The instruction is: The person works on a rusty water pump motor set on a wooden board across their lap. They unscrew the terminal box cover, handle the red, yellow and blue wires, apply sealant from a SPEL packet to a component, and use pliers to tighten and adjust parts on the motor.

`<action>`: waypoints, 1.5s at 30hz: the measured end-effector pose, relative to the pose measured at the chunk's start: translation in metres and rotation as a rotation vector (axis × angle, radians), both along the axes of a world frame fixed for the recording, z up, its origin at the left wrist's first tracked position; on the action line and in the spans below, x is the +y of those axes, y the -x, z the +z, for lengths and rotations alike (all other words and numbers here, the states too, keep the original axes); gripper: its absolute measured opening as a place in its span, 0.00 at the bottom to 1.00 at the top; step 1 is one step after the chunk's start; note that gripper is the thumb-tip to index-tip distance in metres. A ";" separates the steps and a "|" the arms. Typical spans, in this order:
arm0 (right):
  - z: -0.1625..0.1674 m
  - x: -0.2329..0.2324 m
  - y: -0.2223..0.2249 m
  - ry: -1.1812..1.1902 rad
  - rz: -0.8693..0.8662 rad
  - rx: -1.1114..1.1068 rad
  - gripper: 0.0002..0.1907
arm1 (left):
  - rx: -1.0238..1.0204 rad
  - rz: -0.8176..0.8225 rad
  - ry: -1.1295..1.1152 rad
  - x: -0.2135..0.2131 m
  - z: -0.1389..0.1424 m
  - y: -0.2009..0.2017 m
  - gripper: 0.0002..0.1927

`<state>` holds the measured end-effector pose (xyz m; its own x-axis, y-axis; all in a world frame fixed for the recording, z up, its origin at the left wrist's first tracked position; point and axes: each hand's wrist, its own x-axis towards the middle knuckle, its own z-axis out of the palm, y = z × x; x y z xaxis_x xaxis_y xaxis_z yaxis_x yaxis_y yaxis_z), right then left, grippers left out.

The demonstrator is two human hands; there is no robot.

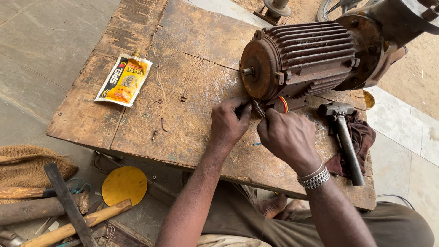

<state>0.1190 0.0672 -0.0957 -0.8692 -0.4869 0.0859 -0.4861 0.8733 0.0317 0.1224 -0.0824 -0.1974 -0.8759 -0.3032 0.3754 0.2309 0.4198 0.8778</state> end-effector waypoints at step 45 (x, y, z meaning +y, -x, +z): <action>0.037 -0.015 0.018 -0.071 -0.033 -0.040 0.22 | 0.002 -0.012 0.029 -0.001 0.001 -0.002 0.10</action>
<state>0.1008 0.0518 -0.0590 -0.8870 -0.4614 0.0168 -0.4591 0.8852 0.0751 0.1249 -0.0830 -0.1961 -0.8786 -0.2816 0.3858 0.2379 0.4422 0.8648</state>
